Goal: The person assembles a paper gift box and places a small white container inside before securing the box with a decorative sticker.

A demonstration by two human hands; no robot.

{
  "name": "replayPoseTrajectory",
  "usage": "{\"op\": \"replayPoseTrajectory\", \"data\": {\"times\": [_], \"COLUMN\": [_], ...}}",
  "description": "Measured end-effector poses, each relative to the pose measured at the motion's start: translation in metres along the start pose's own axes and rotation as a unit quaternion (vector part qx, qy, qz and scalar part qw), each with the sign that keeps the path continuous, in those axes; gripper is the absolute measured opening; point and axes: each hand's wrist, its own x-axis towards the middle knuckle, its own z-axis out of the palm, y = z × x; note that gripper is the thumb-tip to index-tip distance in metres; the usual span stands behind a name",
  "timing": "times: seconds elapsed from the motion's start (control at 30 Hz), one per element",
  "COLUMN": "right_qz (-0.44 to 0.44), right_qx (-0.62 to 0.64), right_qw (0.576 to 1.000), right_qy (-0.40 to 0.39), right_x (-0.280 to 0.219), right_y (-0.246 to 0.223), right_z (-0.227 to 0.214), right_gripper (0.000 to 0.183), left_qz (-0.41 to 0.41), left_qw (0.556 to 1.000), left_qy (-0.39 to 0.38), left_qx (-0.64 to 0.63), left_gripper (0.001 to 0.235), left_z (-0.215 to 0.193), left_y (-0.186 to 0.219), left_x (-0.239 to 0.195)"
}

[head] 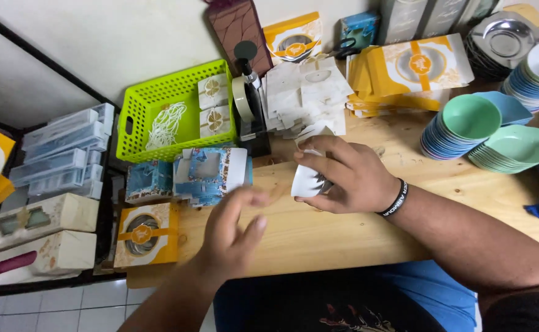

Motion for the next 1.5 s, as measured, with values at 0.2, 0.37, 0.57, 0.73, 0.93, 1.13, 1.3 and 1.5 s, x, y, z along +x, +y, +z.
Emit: {"op": "replayPoseTrajectory", "data": {"times": [0.2, 0.37, 0.57, 0.73, 0.93, 1.13, 1.3, 1.5], "right_qz": [0.021, 0.039, 0.100, 0.098, 0.099, 0.128, 0.112, 0.131], "right_qx": [-0.026, -0.008, 0.092, 0.115, 0.144, 0.206, 0.223, 0.238], "right_qw": [0.998, 0.998, 0.990, 0.987, 0.982, 0.967, 0.967, 0.961], "right_qy": [-0.047, -0.048, -0.044, -0.050, -0.074, -0.072, -0.042, -0.050], "right_x": [-0.011, -0.001, 0.001, -0.002, 0.004, 0.000, 0.002, 0.006], "right_y": [-0.004, -0.006, -0.006, -0.008, -0.013, -0.014, -0.018, -0.019], "right_z": [0.005, 0.001, 0.007, 0.007, 0.004, 0.001, 0.000, -0.001], "right_gripper": [0.057, 0.059, 0.071, 0.080, 0.074, 0.056, 0.046, 0.044], "left_qz": [0.104, 0.087, 0.082, 0.082, 0.046, 0.011, -0.007, -0.007], "left_qw": [0.994, 0.990, 0.980, 0.965, 0.971, 0.989, 0.990, 0.982], "left_qy": [-0.003, -0.018, 0.021, -0.029, -0.007, 0.000, -0.009, -0.021], "left_qx": [-0.030, -0.113, -0.178, -0.249, -0.235, -0.145, -0.137, -0.188], "left_gripper": [0.020, 0.024, 0.034, 0.073, 0.077, 0.078, 0.078, 0.077], "left_z": [0.033, 0.035, 0.042, 0.044, 0.045, 0.046, 0.048, 0.049], "left_y": [-0.013, -0.032, -0.040, -0.042, -0.045, -0.048, -0.043, -0.043], "left_x": [0.055, 0.051, 0.038, 0.036, 0.033, 0.034, 0.037, 0.040]}}
